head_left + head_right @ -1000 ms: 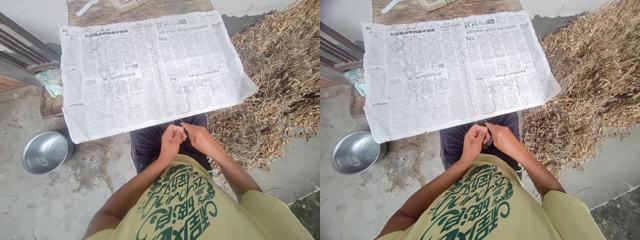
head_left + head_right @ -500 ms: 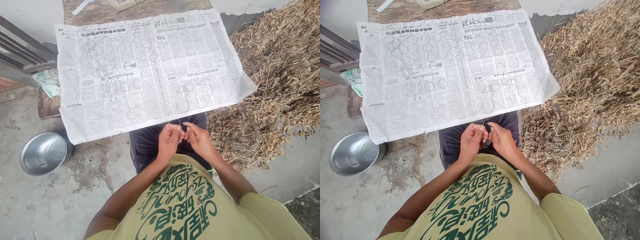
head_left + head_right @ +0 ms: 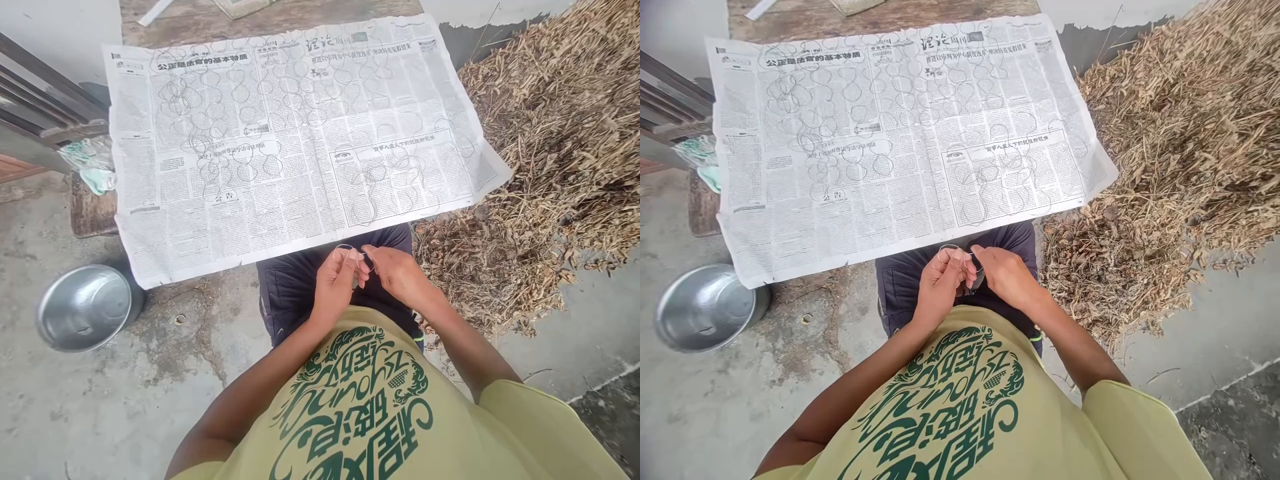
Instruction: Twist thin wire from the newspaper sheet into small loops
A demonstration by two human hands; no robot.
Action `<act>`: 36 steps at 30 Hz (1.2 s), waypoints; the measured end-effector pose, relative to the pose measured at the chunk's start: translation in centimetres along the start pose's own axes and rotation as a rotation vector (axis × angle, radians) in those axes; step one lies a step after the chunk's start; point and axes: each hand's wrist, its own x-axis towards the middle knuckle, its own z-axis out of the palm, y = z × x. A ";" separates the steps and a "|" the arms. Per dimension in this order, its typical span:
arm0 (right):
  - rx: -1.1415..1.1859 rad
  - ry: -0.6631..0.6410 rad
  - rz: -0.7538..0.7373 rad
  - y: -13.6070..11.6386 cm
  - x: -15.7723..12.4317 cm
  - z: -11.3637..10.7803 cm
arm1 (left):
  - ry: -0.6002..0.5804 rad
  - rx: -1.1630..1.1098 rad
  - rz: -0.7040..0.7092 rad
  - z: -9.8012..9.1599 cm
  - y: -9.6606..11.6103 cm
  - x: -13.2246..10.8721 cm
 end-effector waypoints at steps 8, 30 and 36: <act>0.006 -0.106 -0.038 -0.1 0.4 -0.8 | -0.017 0.044 0.002 -0.3 0.2 -0.2; 0.104 0.054 0.230 -0.1 0.4 0.1 | -0.015 -0.189 -0.101 -0.5 0.2 0.1; 0.150 0.167 0.358 -0.6 0.3 1.2 | -0.027 -0.042 -0.088 -0.6 0.5 -0.6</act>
